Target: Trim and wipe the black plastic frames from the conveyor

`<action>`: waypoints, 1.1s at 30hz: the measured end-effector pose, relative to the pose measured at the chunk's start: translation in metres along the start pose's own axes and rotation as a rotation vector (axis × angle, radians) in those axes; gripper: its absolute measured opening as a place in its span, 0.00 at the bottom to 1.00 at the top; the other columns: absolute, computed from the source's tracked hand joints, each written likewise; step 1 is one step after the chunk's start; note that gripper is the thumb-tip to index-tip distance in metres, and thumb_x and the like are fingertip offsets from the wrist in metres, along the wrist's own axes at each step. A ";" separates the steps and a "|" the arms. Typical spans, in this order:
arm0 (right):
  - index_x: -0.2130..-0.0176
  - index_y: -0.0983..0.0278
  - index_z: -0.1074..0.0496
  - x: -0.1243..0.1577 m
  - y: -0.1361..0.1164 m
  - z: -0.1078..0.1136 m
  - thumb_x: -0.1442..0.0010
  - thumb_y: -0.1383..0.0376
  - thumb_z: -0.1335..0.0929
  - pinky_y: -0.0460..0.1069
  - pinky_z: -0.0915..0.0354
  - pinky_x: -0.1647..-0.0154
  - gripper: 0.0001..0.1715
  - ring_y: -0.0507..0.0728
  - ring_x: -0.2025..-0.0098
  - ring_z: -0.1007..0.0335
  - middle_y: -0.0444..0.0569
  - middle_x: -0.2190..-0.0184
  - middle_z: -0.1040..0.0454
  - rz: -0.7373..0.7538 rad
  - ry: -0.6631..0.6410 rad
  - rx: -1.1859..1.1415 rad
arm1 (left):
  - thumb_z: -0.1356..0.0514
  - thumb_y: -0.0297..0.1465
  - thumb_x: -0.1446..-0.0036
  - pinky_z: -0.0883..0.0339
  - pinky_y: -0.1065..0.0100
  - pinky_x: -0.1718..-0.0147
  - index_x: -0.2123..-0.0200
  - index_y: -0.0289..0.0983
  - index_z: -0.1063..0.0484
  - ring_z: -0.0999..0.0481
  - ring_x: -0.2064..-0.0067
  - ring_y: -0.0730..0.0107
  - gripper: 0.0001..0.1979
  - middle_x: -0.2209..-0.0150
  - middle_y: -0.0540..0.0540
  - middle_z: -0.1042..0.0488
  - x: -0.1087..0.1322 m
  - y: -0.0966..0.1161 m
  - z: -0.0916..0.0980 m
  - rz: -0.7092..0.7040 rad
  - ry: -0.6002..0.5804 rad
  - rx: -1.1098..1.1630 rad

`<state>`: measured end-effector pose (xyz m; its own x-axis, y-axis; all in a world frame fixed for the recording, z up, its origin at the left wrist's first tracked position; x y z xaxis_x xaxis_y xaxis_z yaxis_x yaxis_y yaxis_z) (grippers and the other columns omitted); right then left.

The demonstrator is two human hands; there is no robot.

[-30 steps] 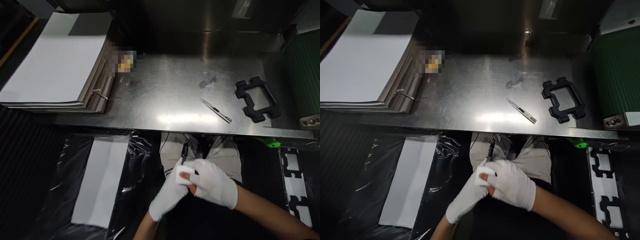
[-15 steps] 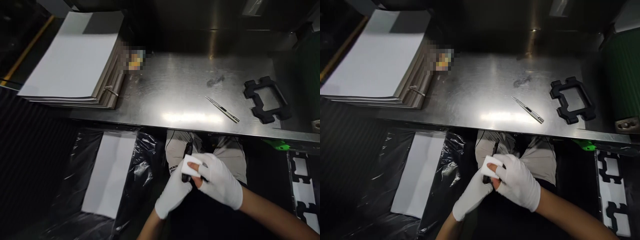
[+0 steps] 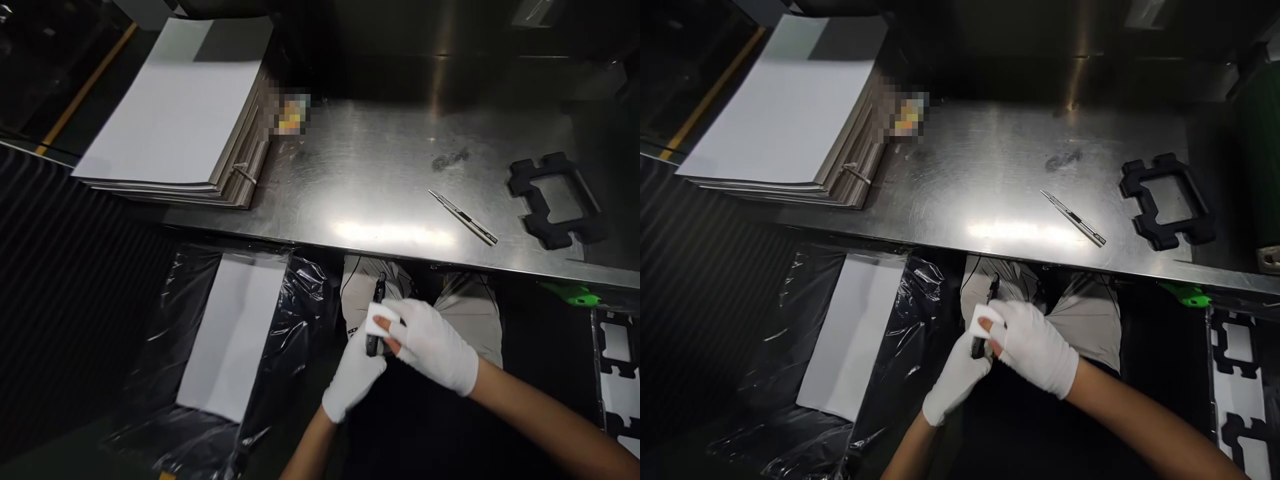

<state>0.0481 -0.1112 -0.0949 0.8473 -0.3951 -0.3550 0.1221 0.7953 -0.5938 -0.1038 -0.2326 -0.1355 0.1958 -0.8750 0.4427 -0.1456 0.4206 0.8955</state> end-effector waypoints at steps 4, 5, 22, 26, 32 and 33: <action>0.41 0.66 0.28 -0.005 -0.003 0.003 0.27 0.66 0.31 0.54 0.27 0.58 0.17 0.59 0.55 0.28 0.56 0.46 0.23 0.027 -0.037 -0.018 | 0.36 0.27 0.47 0.27 0.59 0.53 0.50 0.36 0.25 0.25 0.57 0.61 0.19 0.56 0.42 0.22 0.001 -0.011 0.004 -0.031 0.028 0.008; 0.40 0.65 0.28 -0.006 -0.004 0.002 0.28 0.65 0.30 0.54 0.27 0.59 0.18 0.59 0.55 0.28 0.55 0.46 0.23 0.083 -0.045 -0.027 | 0.34 0.30 0.46 0.26 0.57 0.49 0.50 0.36 0.25 0.23 0.53 0.58 0.18 0.53 0.40 0.21 0.000 -0.015 0.004 -0.061 0.031 0.028; 0.37 0.68 0.28 -0.016 0.029 0.021 0.25 0.66 0.32 0.59 0.24 0.50 0.20 0.65 0.45 0.26 0.61 0.38 0.26 -0.083 0.211 0.243 | 0.46 0.25 0.59 0.35 0.65 0.61 0.52 0.36 0.30 0.30 0.63 0.70 0.26 0.54 0.44 0.25 -0.002 0.001 0.001 0.036 -0.075 0.017; 0.41 0.67 0.24 -0.015 0.027 0.008 0.31 0.69 0.27 0.56 0.23 0.53 0.20 0.62 0.49 0.26 0.55 0.41 0.23 -0.141 -0.022 0.091 | 0.46 0.26 0.58 0.38 0.67 0.64 0.60 0.35 0.31 0.33 0.65 0.72 0.17 0.62 0.47 0.28 -0.001 0.004 0.003 0.089 -0.051 -0.012; 0.40 0.64 0.25 -0.009 0.006 0.013 0.31 0.66 0.28 0.57 0.25 0.48 0.21 0.62 0.46 0.26 0.55 0.41 0.23 -0.120 0.122 -0.068 | 0.39 0.27 0.51 0.33 0.65 0.61 0.58 0.36 0.28 0.30 0.63 0.67 0.14 0.64 0.47 0.27 0.000 0.008 0.004 0.066 -0.005 -0.020; 0.40 0.63 0.25 -0.008 0.003 0.013 0.30 0.66 0.29 0.57 0.26 0.50 0.20 0.61 0.48 0.26 0.54 0.42 0.23 -0.061 0.101 -0.086 | 0.36 0.30 0.50 0.31 0.63 0.58 0.56 0.36 0.27 0.27 0.60 0.64 0.15 0.62 0.46 0.26 -0.001 0.007 0.005 0.035 -0.004 -0.005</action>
<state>0.0483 -0.0996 -0.0841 0.7829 -0.4893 -0.3842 0.1236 0.7277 -0.6747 -0.1097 -0.2300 -0.1296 0.1868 -0.8609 0.4733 -0.1469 0.4519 0.8799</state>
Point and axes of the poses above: each hand's wrist, its own x-axis away from the middle knuckle, its own z-axis out of the back of the hand, y = z × x, the point moved 1 cm from there along -x, towards the middle knuckle
